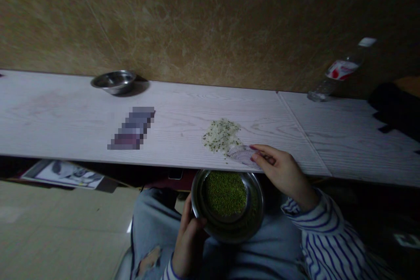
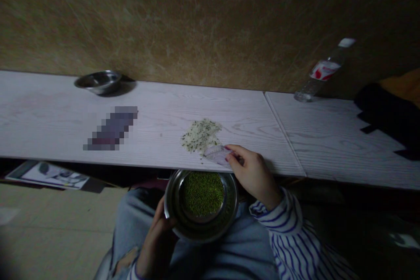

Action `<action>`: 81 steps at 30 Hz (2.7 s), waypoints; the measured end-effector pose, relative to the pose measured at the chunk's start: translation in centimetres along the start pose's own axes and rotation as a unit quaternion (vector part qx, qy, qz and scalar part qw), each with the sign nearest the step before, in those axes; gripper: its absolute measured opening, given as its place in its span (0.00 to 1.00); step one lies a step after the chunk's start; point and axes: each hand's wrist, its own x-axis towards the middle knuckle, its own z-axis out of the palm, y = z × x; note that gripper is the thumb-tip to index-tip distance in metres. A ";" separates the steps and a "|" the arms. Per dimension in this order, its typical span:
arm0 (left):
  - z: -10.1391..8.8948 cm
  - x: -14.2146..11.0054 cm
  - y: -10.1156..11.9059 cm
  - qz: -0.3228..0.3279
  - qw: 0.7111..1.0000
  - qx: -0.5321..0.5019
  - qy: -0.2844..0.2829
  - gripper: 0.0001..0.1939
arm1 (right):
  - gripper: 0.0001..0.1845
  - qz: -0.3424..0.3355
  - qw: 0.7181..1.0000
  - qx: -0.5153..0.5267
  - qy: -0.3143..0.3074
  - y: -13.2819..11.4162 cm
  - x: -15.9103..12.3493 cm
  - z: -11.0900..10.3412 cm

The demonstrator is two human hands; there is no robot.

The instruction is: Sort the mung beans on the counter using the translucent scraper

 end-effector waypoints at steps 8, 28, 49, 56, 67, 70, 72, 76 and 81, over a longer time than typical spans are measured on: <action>-0.1 0.0 0.1 -0.003 1.000 -0.002 -0.002 0.39 | 0.17 0.001 0.999 0.011 0.043 0.3 0.6 -1.0; -0.4 0.3 -0.2 0.018 1.000 -0.015 -0.003 0.33 | 0.19 0.022 1.000 -0.014 0.008 0.0 0.7 -1.0; 0.2 -0.1 0.2 -0.006 1.000 -0.016 0.004 0.37 | 0.19 0.034 0.999 0.027 -0.021 -0.1 -0.4 -0.3; 0.1 0.0 0.2 0.009 1.000 -0.025 0.001 0.34 | 0.18 0.032 0.999 0.012 0.004 0.3 0.3 -0.5; 0.4 -0.2 0.5 0.001 1.000 -0.019 0.006 0.34 | 0.19 0.036 0.999 0.031 -0.024 -0.4 0.2 0.2; 0.2 0.0 0.4 0.009 1.000 -0.026 0.004 0.33 | 0.19 0.028 0.999 0.025 -0.024 -0.4 0.1 0.1; 0.1 0.0 0.3 0.011 1.000 -0.026 0.004 0.33 | 0.20 0.023 0.999 0.020 -0.017 -0.3 0.0 0.0; 0.0 0.0 0.3 0.009 1.000 -0.024 0.000 0.33 | 0.19 0.015 1.000 0.007 -0.013 -0.1 -0.1 -0.1; 0.1 -0.1 0.4 0.006 1.000 -0.020 0.006 0.34 | 0.18 0.008 1.000 0.001 -0.023 -0.3 0.6 0.6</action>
